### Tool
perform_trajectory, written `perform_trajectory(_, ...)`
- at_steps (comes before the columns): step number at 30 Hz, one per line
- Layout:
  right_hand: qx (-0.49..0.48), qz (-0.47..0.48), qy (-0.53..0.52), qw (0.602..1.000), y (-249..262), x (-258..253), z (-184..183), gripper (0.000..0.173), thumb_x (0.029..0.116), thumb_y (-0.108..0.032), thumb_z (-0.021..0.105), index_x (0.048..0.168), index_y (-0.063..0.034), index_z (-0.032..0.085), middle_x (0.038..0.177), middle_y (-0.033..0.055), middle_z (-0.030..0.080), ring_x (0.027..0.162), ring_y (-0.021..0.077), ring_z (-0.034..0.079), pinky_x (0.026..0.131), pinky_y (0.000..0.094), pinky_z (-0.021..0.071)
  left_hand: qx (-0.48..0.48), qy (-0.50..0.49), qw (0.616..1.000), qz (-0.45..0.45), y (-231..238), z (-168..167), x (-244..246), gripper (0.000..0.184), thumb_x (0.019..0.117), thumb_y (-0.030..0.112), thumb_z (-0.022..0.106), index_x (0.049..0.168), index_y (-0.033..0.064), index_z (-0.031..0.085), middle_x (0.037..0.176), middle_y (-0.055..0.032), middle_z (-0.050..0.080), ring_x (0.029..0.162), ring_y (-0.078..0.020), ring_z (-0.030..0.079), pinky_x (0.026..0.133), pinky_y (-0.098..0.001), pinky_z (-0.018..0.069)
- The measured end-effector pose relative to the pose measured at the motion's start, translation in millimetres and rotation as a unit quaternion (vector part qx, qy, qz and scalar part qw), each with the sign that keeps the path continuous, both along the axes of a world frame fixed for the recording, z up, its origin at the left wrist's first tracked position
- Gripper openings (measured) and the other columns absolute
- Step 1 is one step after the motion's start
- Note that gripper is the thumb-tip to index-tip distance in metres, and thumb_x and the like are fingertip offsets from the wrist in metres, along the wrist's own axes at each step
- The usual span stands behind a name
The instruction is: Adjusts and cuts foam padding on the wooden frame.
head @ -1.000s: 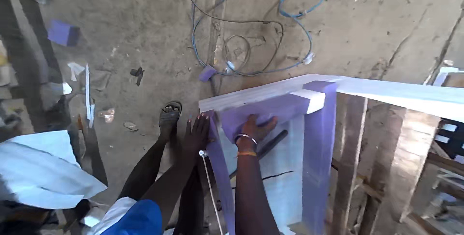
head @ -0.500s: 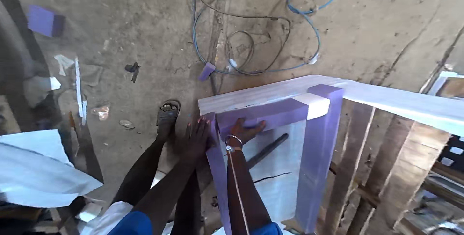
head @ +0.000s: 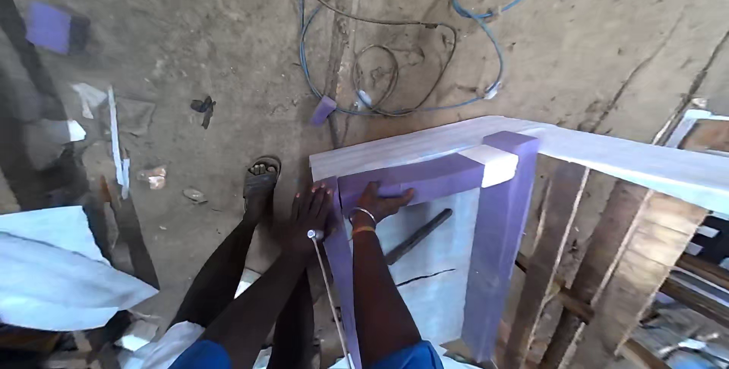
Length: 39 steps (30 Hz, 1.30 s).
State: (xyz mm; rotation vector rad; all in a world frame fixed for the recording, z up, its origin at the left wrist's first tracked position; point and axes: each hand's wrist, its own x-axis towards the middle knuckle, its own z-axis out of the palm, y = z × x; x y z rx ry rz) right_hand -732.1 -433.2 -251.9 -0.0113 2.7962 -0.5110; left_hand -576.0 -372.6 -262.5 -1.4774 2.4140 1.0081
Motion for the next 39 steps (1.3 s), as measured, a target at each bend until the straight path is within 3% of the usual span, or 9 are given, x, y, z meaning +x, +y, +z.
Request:
perform_trajectory(5, 0.018, -0.014, -0.006, 1.000, -5, -1, -1, 0.104, 0.0868, -0.027, 0.080, 0.164, -0.0171, 0.010, 0.152, 0.0326, 0.038, 0.130, 0.0483, 0.051, 0.100, 0.0587, 0.0500, 0.049, -0.021, 0.998, -0.024, -20, 18, -6, 0.080, 0.0944, 0.042, 0.066, 0.163, 0.0179, 0.031, 0.168, -0.0065, 0.030, 0.157, -0.0268, 0.024, 0.125, -0.0580, 0.0191)
perform_trajectory(10, 0.017, -0.001, 0.005, 1.000, -2, -2, -7, 0.106, 0.0854, -0.027, 0.081, 0.164, -0.0166, 0.010, 0.153, 0.0324, 0.037, 0.132, 0.0492, 0.048, 0.100, 0.0601, 0.0491, 0.068, -0.033, 0.996, -0.048, -27, 20, -8, 0.086, 0.0924, 0.060, 0.064, 0.163, 0.0214, 0.032, 0.168, -0.0076, 0.030, 0.156, -0.0294, 0.025, 0.124, -0.0615, 0.0199)
perform_trajectory(14, -0.006, -0.009, 0.011, 1.000, -4, -12, 7, 0.111, 0.0801, -0.031, 0.088, 0.162, -0.0096, 0.016, 0.159, 0.0300, 0.032, 0.141, 0.0453, 0.042, 0.110, 0.0554, 0.0435, 0.111, -0.029, 0.993, -0.020, -45, 32, -16, 0.087, 0.0836, 0.047, 0.075, 0.158, 0.0199, 0.040, 0.165, -0.0094, 0.036, 0.156, -0.0328, 0.025, 0.125, -0.0613, 0.0157)
perform_trajectory(17, -0.048, -0.052, 0.066, 0.995, -4, -55, 16, 0.110, 0.0813, -0.035, 0.087, 0.160, -0.0002, 0.019, 0.159, 0.0321, 0.030, 0.144, 0.0453, 0.038, 0.116, 0.0527, 0.0398, 0.065, 0.009, 0.998, -0.022, -57, 33, -27, 0.102, 0.0798, 0.079, 0.061, 0.155, 0.0138, 0.044, 0.165, -0.0114, 0.036, 0.156, -0.0360, 0.024, 0.125, -0.0631, 0.0140)
perform_trajectory(20, -0.036, -0.067, 0.082, 0.994, -3, -131, 9, 0.119, 0.0793, -0.043, 0.087, 0.162, -0.0042, 0.011, 0.158, 0.0319, 0.032, 0.141, 0.0453, 0.042, 0.112, 0.0545, 0.0433, 0.017, 0.066, 0.995, -0.080, -57, 24, -58, 0.094, 0.0881, 0.082, 0.047, 0.157, 0.0180, 0.042, 0.164, -0.0112, 0.037, 0.154, -0.0356, 0.028, 0.123, -0.0659, 0.0178)
perform_trajectory(23, -0.023, -0.042, 0.046, 0.998, -9, -184, 6, 0.124, 0.0796, -0.029, 0.089, 0.163, -0.0114, -0.001, 0.158, 0.0302, 0.035, 0.136, 0.0460, 0.048, 0.105, 0.0594, 0.0471, 0.056, 0.069, 0.987, -0.135, -60, 19, -84, 0.075, 0.0994, 0.068, 0.043, 0.161, 0.0256, 0.035, 0.165, -0.0085, 0.036, 0.152, -0.0324, 0.033, 0.122, -0.0627, 0.0238)
perform_trajectory(27, -0.017, -0.028, 0.057, 0.998, -5, -181, 8, 0.102, 0.0861, -0.022, 0.083, 0.163, -0.0183, 0.015, 0.139, 0.0286, 0.056, 0.121, 0.0449, 0.060, 0.095, 0.0618, 0.0516, -0.027, 0.093, 0.988, -0.124, -48, -8, -77, 0.069, 0.0932, 0.049, 0.067, 0.154, 0.0250, 0.046, 0.147, -0.0085, 0.057, 0.128, -0.0321, 0.060, 0.102, -0.0568, 0.0477)
perform_trajectory(29, -0.020, -0.038, 0.053, 0.998, -8, -177, 18, 0.095, 0.0886, -0.023, 0.080, 0.162, -0.0183, 0.019, 0.137, 0.0305, 0.055, 0.120, 0.0460, 0.059, 0.094, 0.0618, 0.0518, -0.039, 0.108, 0.985, -0.128, -47, -11, -74, 0.074, 0.0871, 0.048, 0.073, 0.152, 0.0224, 0.049, 0.143, -0.0104, 0.060, 0.121, -0.0331, 0.064, 0.100, -0.0584, 0.0493)
perform_trajectory(39, -0.044, -0.016, 0.020, 0.999, -13, -179, 9, 0.097, 0.0918, -0.023, 0.076, 0.164, -0.0167, 0.012, 0.145, 0.0295, 0.050, 0.128, 0.0451, 0.055, 0.099, 0.0618, 0.0489, -0.057, 0.092, 0.988, -0.111, -48, -12, -75, 0.072, 0.0882, 0.054, 0.069, 0.151, 0.0245, 0.050, 0.139, -0.0106, 0.063, 0.119, -0.0315, 0.065, 0.100, -0.0559, 0.0495)
